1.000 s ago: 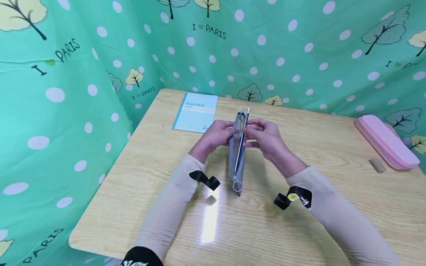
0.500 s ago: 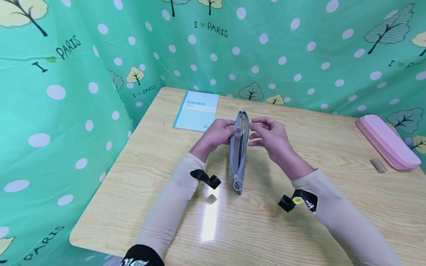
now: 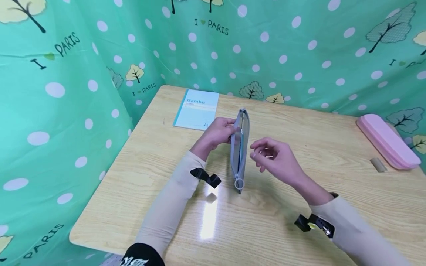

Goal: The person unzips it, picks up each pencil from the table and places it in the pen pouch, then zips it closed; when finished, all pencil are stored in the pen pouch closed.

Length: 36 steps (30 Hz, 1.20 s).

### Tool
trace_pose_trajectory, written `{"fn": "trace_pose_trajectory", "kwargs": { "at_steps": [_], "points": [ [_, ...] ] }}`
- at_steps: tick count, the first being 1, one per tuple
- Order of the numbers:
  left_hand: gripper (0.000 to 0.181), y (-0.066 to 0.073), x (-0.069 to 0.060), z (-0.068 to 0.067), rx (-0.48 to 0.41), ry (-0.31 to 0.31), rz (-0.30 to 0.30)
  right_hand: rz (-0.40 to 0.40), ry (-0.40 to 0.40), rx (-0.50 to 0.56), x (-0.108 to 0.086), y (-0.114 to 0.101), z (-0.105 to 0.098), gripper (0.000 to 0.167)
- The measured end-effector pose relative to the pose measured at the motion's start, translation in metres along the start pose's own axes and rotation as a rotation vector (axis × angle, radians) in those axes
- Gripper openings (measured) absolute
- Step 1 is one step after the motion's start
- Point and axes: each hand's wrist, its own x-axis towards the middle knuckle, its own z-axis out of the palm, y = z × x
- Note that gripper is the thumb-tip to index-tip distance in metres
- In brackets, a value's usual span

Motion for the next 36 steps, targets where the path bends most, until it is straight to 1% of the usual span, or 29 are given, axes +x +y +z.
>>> {"fn": "trace_pose_trajectory", "kwargs": {
  "at_steps": [2,4,7,9,10,11,14,16,18,19,20,22,25,28,30,34,36],
  "points": [
    [0.040,0.001,0.000,0.000,-0.005,-0.003,0.008,-0.141,-0.016,-0.067,-0.006,0.004,0.003,0.024],
    [0.041,0.002,0.001,0.000,-0.011,-0.008,0.012,-0.328,-0.035,-0.200,-0.011,0.007,0.006,0.032],
    [0.041,0.004,0.000,0.000,-0.006,-0.011,0.011,-0.636,-0.041,-0.470,-0.015,0.011,0.012,0.048],
    [0.041,0.005,0.000,0.000,-0.003,-0.012,0.011,-0.807,-0.011,-0.653,-0.016,0.012,0.017,0.059],
    [0.040,0.005,0.000,0.000,-0.003,-0.011,0.012,-0.874,0.007,-0.726,-0.016,0.012,0.019,0.061],
    [0.040,0.005,0.000,0.000,-0.006,-0.011,0.013,-0.924,0.022,-0.789,-0.016,0.012,0.022,0.062],
    [0.039,0.004,0.000,0.000,-0.008,-0.004,0.009,-1.021,0.044,-0.913,-0.015,0.012,0.027,0.056],
    [0.038,0.004,0.000,0.000,-0.006,0.000,0.000,-1.070,0.048,-0.972,-0.014,0.013,0.029,0.041],
    [0.038,0.003,0.000,0.001,-0.003,-0.001,-0.010,-1.114,0.051,-1.006,-0.014,0.015,0.030,0.026],
    [0.038,0.003,0.000,0.001,-0.002,-0.003,-0.013,-1.141,0.059,-1.014,-0.013,0.016,0.030,0.022],
    [0.038,0.002,0.000,0.002,-0.002,-0.006,-0.014,-1.165,0.068,-1.020,-0.013,0.017,0.030,0.021],
    [0.039,0.002,0.000,0.002,-0.005,-0.010,-0.012,-1.204,0.086,-1.012,-0.012,0.018,0.031,0.025],
    [0.039,0.002,0.000,0.003,0.001,-0.011,-0.004,-1.215,0.089,-0.947,-0.011,0.018,0.031,0.027],
    [0.039,0.001,0.001,0.004,0.013,-0.017,0.000,-1.141,0.066,-0.814,-0.011,0.018,0.031,0.032],
    [0.039,0.001,0.002,0.005,0.013,-0.030,0.000,-1.079,0.074,-0.714,-0.011,0.019,0.032,0.035],
    [0.037,0.002,0.000,0.005,-0.003,-0.074,0.000,-0.957,0.132,-0.578,-0.008,0.022,0.031,0.042],
    [0.036,0.003,-0.002,0.003,0.025,-0.101,0.011,-0.903,0.175,-0.535,-0.005,0.023,0.030,0.045]
  ]
}}
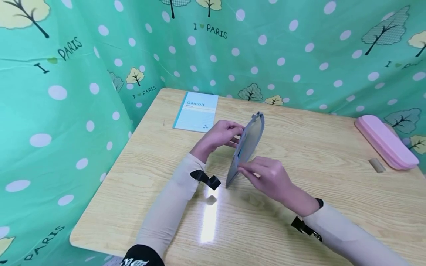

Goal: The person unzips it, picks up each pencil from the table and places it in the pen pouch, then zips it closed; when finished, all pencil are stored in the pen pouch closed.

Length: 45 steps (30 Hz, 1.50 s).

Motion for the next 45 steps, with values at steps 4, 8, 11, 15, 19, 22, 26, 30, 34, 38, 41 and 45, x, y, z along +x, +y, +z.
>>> {"fn": "trace_pose_trajectory", "kwargs": {
  "at_steps": [4,8,11,15,19,22,26,30,34,38,41,45],
  "points": [
    [0.033,0.002,-0.005,-0.001,0.093,-0.057,0.038,0.207,0.068,0.071,0.003,0.007,-0.003,0.037],
    [0.029,0.006,-0.010,-0.002,0.148,-0.096,0.083,0.536,0.101,0.249,0.007,0.009,-0.007,0.012],
    [0.027,0.009,-0.013,-0.002,0.145,-0.115,0.133,0.768,0.135,0.398,0.012,0.010,-0.010,0.008],
    [0.030,0.013,-0.017,-0.003,0.154,-0.152,0.194,0.963,0.165,0.538,0.018,0.014,-0.014,0.017],
    [0.041,0.015,-0.018,-0.001,0.229,-0.218,0.263,1.056,0.167,0.607,0.023,0.018,-0.016,0.027],
    [0.041,0.014,-0.018,0.001,0.292,-0.228,0.312,1.086,0.163,0.624,0.025,0.022,-0.016,0.029],
    [0.032,0.015,-0.017,0.003,0.353,-0.173,0.329,1.110,0.157,0.640,0.028,0.027,-0.017,0.029],
    [0.024,0.015,-0.016,0.004,0.373,-0.118,0.331,1.118,0.170,0.630,0.029,0.031,-0.021,0.026],
    [0.020,0.017,-0.016,0.007,0.370,-0.078,0.341,1.124,0.194,0.635,0.029,0.033,-0.024,0.023],
    [0.020,0.017,-0.017,0.008,0.353,-0.061,0.351,1.133,0.204,0.647,0.031,0.031,-0.026,0.022],
    [0.020,0.017,-0.017,0.006,0.350,-0.057,0.370,1.139,0.215,0.655,0.031,0.032,-0.028,0.018],
    [0.020,0.018,-0.019,0.000,0.304,-0.009,0.386,1.180,0.269,0.709,0.027,0.037,-0.033,0.017]
  ]
}}
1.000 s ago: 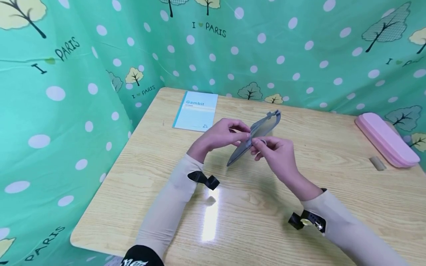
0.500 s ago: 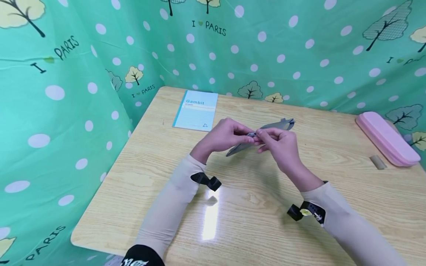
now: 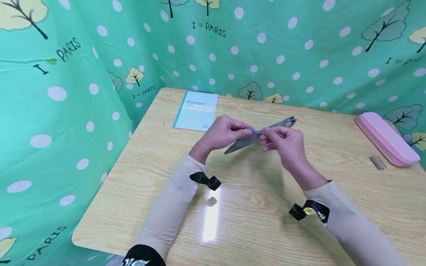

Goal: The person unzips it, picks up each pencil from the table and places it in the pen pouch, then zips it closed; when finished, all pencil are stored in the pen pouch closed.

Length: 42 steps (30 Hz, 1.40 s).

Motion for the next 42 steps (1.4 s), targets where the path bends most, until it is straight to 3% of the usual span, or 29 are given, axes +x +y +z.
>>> {"fn": "trace_pose_trajectory", "kwargs": {
  "at_steps": [3,8,16,21,27,34,42],
  "points": [
    [0.019,-0.002,-0.001,-0.006,-0.035,0.044,-0.017,0.082,0.010,0.110,0.001,0.001,-0.013,0.027],
    [0.021,-0.005,0.001,-0.009,0.001,0.038,-0.050,0.245,-0.034,0.280,0.001,0.002,-0.033,0.024],
    [0.023,-0.012,0.002,-0.018,0.061,0.080,-0.134,0.387,-0.030,0.469,-0.001,0.004,-0.061,0.025],
    [0.022,-0.016,0.001,-0.022,0.079,0.099,-0.165,0.428,0.005,0.527,-0.003,0.008,-0.075,0.024],
    [0.021,-0.022,0.001,-0.028,0.033,0.137,-0.217,0.451,0.055,0.563,-0.008,0.011,-0.091,0.024],
    [0.025,-0.028,0.002,-0.026,-0.076,0.098,-0.319,0.451,0.075,0.554,-0.015,0.013,-0.096,0.022],
    [0.028,-0.030,0.004,-0.026,-0.120,0.069,-0.392,0.466,0.118,0.548,-0.022,0.016,-0.100,0.020]
  ]
}}
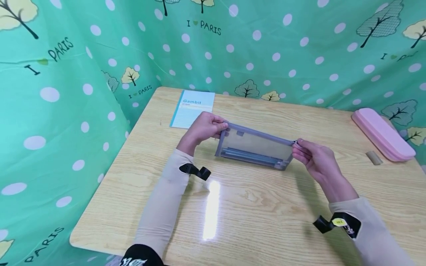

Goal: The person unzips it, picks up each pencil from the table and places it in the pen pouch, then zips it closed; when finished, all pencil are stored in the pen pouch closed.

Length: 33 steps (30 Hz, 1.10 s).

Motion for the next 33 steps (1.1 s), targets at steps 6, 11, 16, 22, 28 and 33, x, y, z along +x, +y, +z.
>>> {"fn": "trace_pose_trajectory", "kwargs": {
  "at_steps": [6,11,16,22,28,33],
  "points": [
    [0.026,-0.002,0.002,-0.002,-0.005,-0.003,-0.052,-0.007,0.021,0.012,-0.001,0.002,-0.006,0.024],
    [0.025,-0.003,0.005,0.001,-0.015,-0.028,-0.059,-0.026,0.017,0.015,-0.003,0.003,-0.010,0.026],
    [0.025,-0.004,0.007,0.000,-0.012,-0.047,-0.054,-0.023,0.045,0.037,-0.006,0.002,-0.022,0.027],
    [0.027,-0.007,0.004,-0.016,-0.001,-0.007,-0.042,-0.089,0.074,0.161,-0.012,-0.003,-0.052,0.028],
    [0.027,-0.013,-0.001,-0.025,0.032,-0.024,-0.065,-0.091,0.036,0.272,-0.012,-0.004,-0.066,0.025],
    [0.030,-0.025,0.002,-0.015,0.088,-0.051,-0.114,-0.043,0.015,0.306,-0.004,0.001,-0.054,0.023]
  ]
}}
